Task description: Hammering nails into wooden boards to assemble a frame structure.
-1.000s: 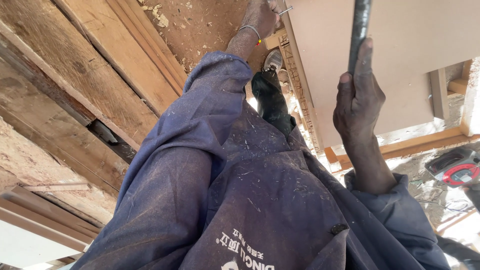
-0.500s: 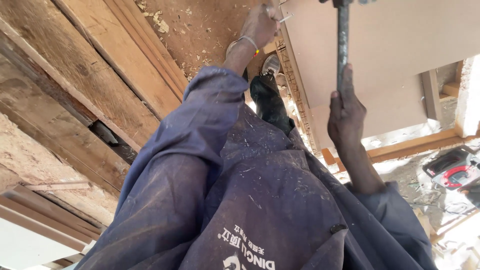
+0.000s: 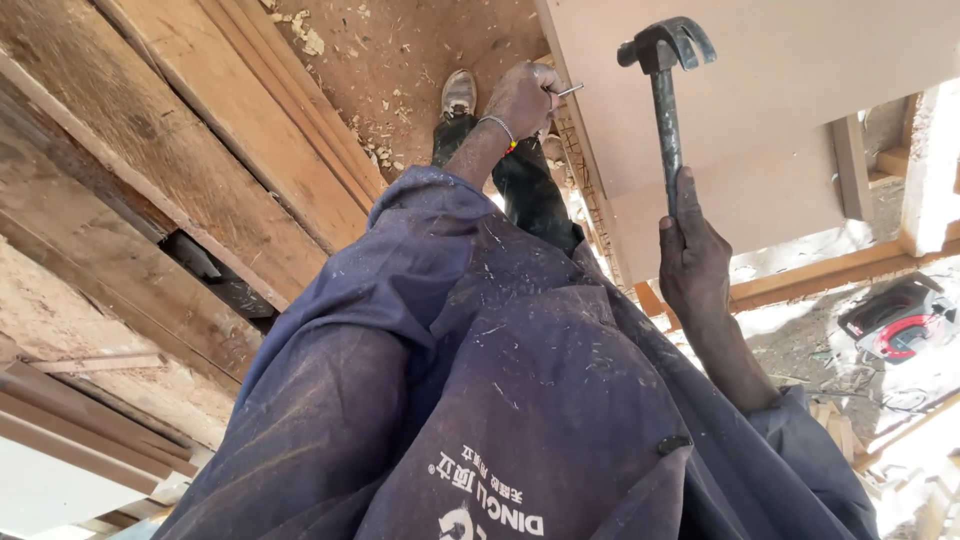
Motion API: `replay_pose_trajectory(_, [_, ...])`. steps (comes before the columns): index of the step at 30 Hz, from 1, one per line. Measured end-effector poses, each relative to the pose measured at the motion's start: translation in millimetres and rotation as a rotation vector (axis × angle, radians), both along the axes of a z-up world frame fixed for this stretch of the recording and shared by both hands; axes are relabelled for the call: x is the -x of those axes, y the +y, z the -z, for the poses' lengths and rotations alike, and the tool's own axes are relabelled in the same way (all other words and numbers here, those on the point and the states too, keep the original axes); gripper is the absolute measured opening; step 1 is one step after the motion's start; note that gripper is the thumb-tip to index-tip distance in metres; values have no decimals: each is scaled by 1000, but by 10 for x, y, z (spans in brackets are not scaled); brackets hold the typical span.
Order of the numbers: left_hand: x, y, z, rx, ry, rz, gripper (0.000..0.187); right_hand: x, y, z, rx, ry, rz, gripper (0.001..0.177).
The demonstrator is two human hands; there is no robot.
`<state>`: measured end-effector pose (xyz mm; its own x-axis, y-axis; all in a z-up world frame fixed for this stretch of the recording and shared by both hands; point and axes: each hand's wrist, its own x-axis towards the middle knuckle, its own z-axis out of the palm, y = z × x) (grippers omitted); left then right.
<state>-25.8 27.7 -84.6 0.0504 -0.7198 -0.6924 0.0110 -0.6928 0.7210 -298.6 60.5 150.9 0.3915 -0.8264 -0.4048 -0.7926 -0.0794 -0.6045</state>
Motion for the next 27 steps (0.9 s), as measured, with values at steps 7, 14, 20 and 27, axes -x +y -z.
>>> replay_pose_trajectory(7, [-15, 15, -6, 63, -237, 206, 18, -37, -71, -16, 94, -96, -64, 50])
replay_pose_trajectory(14, [53, 32, -62, -3, -208, 113, 33, -261, -295, -435, 267, -183, -90, 49])
replay_pose_trajectory(20, [90, 102, 365, 155, -170, 94, 36, -55, -104, -56, 369, -308, -90, 50])
replay_pose_trajectory(27, [14, -11, -356, 99, -290, 133, 26, -535, -274, -235, -476, 512, 9, 69])
